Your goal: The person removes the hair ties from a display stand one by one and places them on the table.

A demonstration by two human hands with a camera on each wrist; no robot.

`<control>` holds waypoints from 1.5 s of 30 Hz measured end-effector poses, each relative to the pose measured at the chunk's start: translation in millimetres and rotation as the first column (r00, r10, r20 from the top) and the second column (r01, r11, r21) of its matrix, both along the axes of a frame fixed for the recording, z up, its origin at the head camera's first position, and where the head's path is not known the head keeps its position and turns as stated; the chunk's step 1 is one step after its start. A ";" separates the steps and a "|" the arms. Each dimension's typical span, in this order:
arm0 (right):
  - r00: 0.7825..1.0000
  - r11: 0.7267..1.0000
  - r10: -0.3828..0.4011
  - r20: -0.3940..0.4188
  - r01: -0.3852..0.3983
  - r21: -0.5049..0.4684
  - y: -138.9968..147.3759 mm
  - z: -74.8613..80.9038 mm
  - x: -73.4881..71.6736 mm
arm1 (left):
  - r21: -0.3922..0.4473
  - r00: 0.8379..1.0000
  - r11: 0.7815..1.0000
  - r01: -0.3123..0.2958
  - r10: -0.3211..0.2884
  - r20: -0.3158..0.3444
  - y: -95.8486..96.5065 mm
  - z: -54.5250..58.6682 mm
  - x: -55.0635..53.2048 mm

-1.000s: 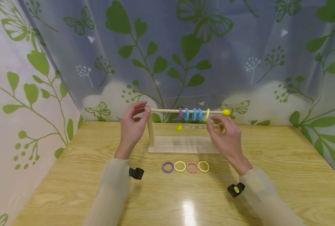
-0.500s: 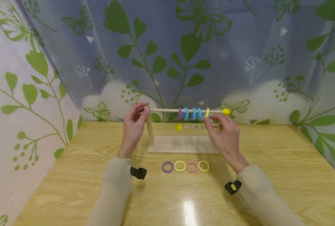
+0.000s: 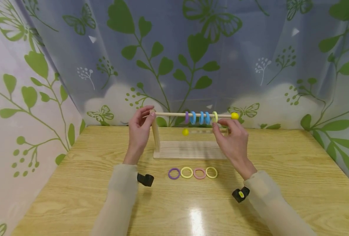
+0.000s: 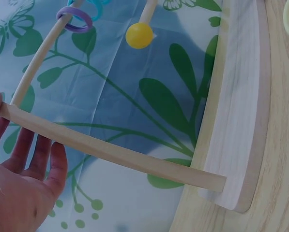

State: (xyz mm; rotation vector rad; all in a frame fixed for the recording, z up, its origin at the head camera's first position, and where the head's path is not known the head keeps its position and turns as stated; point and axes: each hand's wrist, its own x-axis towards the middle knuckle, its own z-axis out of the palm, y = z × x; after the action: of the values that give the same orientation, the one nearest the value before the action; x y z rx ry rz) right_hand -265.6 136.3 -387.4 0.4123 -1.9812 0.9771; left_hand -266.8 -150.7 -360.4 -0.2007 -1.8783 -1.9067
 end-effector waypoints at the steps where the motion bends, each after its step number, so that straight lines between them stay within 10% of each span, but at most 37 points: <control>1: 1.000 1.000 0.000 -0.003 0.000 -0.004 -0.1 0.2 0.1 | 0.002 1.000 1.000 -0.002 0.002 -0.008 -0.1 -0.3 -0.1; 45: 0.999 0.995 -0.016 -0.034 0.013 -0.094 13.9 5.8 3.9 | -0.054 0.997 0.997 0.051 -0.047 0.062 -6.1 2.9 5.0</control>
State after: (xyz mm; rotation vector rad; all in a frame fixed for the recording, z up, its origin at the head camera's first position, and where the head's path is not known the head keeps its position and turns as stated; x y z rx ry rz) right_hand -261.7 150.2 -381.6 0.3601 -1.8963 1.0429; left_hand -261.8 -156.8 -357.5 -0.2109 -1.9847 -1.9140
